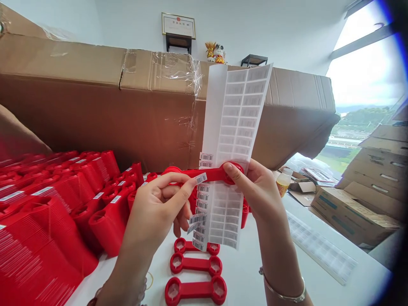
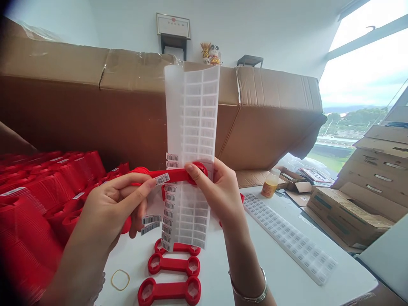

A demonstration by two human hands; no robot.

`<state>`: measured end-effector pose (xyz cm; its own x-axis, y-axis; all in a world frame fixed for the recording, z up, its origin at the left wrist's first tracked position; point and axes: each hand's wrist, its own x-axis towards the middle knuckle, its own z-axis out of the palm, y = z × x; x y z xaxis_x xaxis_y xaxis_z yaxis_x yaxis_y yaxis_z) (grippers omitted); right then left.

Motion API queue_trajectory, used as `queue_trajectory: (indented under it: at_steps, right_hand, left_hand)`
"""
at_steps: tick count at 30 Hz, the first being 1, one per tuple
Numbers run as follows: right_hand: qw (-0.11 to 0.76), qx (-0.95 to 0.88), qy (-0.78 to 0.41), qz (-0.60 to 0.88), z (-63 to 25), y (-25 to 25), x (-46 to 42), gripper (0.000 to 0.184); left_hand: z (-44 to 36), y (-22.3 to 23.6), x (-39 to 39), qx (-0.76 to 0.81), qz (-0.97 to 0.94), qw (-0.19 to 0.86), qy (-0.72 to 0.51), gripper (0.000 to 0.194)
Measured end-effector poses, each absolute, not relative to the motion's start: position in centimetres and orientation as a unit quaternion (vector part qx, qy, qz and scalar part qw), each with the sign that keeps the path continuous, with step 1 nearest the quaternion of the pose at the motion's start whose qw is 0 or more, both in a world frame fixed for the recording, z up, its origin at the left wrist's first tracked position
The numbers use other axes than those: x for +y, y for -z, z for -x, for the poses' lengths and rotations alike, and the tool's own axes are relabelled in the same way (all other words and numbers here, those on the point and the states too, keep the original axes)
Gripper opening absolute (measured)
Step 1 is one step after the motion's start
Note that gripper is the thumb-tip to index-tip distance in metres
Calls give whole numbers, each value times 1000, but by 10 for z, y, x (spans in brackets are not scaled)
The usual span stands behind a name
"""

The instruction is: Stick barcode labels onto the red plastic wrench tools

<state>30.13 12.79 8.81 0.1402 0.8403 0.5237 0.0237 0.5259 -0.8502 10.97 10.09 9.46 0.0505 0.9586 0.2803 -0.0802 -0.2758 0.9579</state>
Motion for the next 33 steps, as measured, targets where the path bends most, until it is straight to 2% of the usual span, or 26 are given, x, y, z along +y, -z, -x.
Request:
queue_trajectory:
  at_steps: [12,17,33]
  right_hand:
    - [650,-591,-310,364,-303,-90,125,30]
    - [654,-590,-318,352,-301,-91,125,29]
    - [659,-579,-348,331,-300,-90,124,22]
  left_hand:
    - [-111,-95,99,406,-579,414,-572,20]
    - [-110,-96,94,428,-582,396,-566,14]
    - [-111,-97,97,441,-594,382,-554,14]
